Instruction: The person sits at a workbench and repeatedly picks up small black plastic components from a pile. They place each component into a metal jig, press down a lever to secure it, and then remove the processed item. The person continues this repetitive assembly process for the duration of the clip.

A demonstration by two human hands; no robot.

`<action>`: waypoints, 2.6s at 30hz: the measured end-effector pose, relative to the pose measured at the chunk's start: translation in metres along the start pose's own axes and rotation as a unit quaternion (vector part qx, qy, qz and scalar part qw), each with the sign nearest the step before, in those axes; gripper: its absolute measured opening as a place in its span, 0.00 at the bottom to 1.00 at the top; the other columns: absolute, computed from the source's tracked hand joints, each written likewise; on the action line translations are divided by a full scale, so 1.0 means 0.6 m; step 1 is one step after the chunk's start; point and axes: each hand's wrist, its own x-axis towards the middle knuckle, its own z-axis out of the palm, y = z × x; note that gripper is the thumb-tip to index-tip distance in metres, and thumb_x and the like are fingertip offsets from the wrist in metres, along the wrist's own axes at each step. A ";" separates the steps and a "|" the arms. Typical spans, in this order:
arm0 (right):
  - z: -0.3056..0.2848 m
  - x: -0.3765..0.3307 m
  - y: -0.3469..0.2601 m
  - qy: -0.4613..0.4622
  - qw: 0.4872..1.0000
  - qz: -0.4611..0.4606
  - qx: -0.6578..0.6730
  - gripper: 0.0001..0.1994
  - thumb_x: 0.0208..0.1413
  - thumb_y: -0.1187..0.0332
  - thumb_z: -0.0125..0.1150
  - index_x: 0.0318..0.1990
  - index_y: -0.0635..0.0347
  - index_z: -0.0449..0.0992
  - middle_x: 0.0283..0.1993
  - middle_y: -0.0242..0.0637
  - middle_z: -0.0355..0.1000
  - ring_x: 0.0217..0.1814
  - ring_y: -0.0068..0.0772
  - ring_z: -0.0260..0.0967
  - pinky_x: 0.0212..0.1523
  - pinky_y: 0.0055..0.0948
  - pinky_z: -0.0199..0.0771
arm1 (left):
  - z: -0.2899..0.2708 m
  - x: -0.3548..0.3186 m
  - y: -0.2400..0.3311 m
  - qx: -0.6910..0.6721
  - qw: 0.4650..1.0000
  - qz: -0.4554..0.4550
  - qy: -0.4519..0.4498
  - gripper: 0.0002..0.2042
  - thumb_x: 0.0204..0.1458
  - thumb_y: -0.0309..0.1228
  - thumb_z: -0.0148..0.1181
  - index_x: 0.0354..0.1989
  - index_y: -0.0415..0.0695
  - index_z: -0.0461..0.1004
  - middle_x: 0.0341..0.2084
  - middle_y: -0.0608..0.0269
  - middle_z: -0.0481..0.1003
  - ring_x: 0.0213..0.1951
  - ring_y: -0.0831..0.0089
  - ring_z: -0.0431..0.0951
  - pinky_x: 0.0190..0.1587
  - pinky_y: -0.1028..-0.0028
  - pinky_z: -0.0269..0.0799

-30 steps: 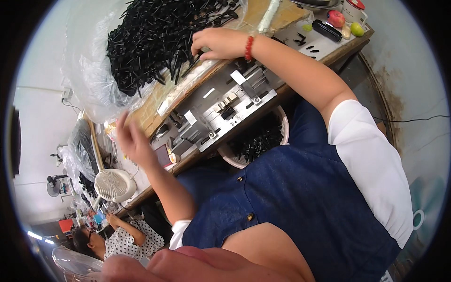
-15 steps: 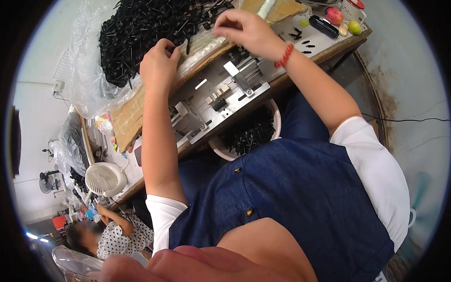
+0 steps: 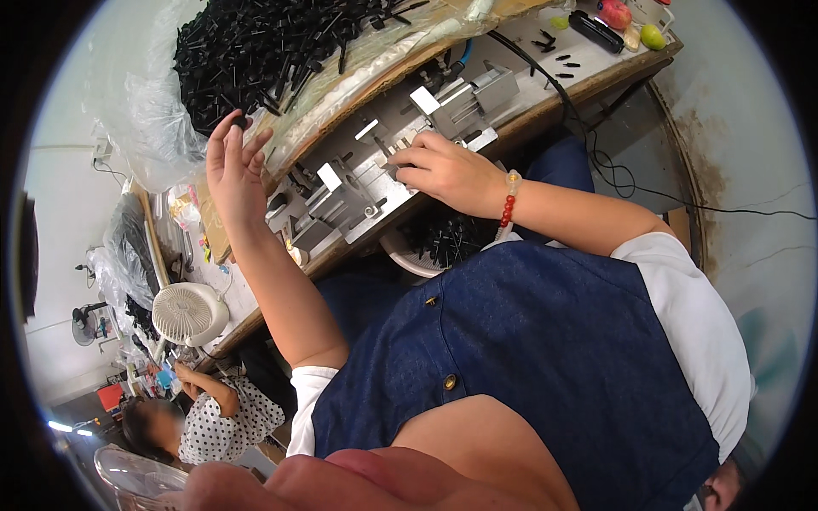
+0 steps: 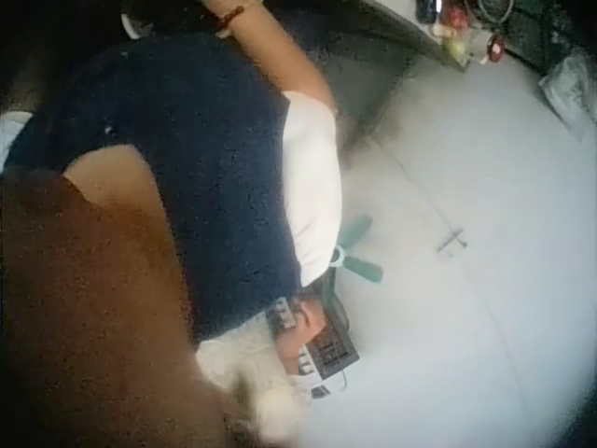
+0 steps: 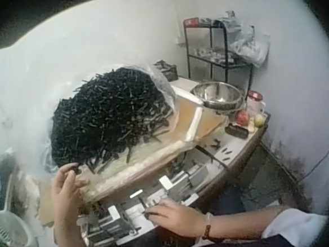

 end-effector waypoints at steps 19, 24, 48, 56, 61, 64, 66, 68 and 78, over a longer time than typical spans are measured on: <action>-0.100 0.193 0.223 0.087 0.974 0.115 -0.173 0.15 0.52 0.57 0.68 0.41 0.58 0.83 0.46 0.45 0.72 0.55 0.49 0.67 0.56 0.46 0.70 | 0.084 -0.142 -0.034 0.053 0.996 0.061 -0.041 0.14 0.66 0.26 0.58 0.58 0.37 0.74 0.49 0.52 0.80 0.38 0.72 0.85 0.35 0.80 0.76; -0.100 0.242 0.224 0.007 0.966 0.123 -0.227 0.10 0.51 0.61 0.68 0.35 0.57 0.84 0.43 0.44 0.72 0.51 0.51 0.69 0.51 0.49 0.72 | 0.117 -0.228 -0.082 0.233 0.960 0.130 -0.079 0.12 0.55 0.20 0.68 0.48 0.42 0.84 0.40 0.60 0.75 0.29 0.78 0.79 0.30 0.81 0.73; -0.142 0.180 0.129 0.170 0.981 0.096 0.001 0.10 0.62 0.64 0.66 0.49 0.53 0.82 0.37 0.28 0.77 0.44 0.29 0.72 0.53 0.32 0.57 | 0.150 -0.242 -0.132 0.387 0.903 0.173 -0.069 0.18 0.59 0.29 0.64 0.59 0.50 0.78 0.60 0.62 0.77 0.50 0.57 0.83 0.47 0.64 0.83; -0.133 0.115 0.065 0.133 0.989 0.068 -0.007 0.10 0.60 0.70 0.65 0.48 0.55 0.79 0.45 0.33 0.77 0.50 0.37 0.73 0.54 0.36 0.60 | 0.146 -0.240 -0.131 0.399 0.901 0.148 -0.086 0.21 0.58 0.29 0.64 0.61 0.51 0.76 0.61 0.62 0.76 0.47 0.56 0.84 0.46 0.63 0.83; -0.098 0.055 0.003 0.085 0.995 0.037 0.048 0.13 0.53 0.74 0.68 0.48 0.56 0.78 0.54 0.36 0.74 0.54 0.44 0.70 0.52 0.39 0.65 | 0.132 -0.229 -0.106 0.359 0.916 0.125 -0.132 0.23 0.56 0.27 0.66 0.62 0.52 0.76 0.63 0.61 0.74 0.34 0.61 0.84 0.38 0.66 0.82; -0.078 0.026 -0.025 0.024 0.999 0.015 0.045 0.13 0.53 0.74 0.68 0.47 0.58 0.77 0.55 0.37 0.73 0.55 0.45 0.69 0.53 0.41 0.67 | 0.119 -0.197 -0.085 0.319 0.916 0.238 -0.060 0.18 0.56 0.23 0.64 0.56 0.49 0.79 0.50 0.58 0.79 0.30 0.63 0.81 0.35 0.67 0.78; -0.062 0.011 -0.036 -0.004 0.999 0.025 0.034 0.12 0.53 0.74 0.68 0.46 0.59 0.77 0.56 0.37 0.73 0.56 0.46 0.69 0.54 0.42 0.67 | 0.115 -0.155 -0.055 0.336 0.901 0.273 0.005 0.14 0.56 0.22 0.62 0.51 0.46 0.81 0.42 0.57 0.78 0.32 0.62 0.81 0.35 0.67 0.76; -0.049 0.003 -0.036 -0.032 0.999 0.023 0.005 0.12 0.53 0.74 0.67 0.46 0.60 0.77 0.57 0.37 0.73 0.57 0.45 0.68 0.55 0.42 0.67 | 0.116 -0.088 -0.028 0.373 0.892 0.250 0.051 0.09 0.58 0.25 0.62 0.45 0.43 0.82 0.37 0.56 0.77 0.36 0.59 0.81 0.37 0.65 0.76; -0.016 0.012 -0.018 -0.069 0.988 -0.029 -0.132 0.12 0.54 0.69 0.57 0.45 0.58 0.78 0.61 0.36 0.73 0.57 0.43 0.68 0.58 0.41 0.68 | 0.146 0.072 -0.038 0.613 0.771 0.171 0.028 0.17 0.52 0.48 0.70 0.37 0.46 0.82 0.38 0.57 0.79 0.43 0.57 0.81 0.45 0.59 0.78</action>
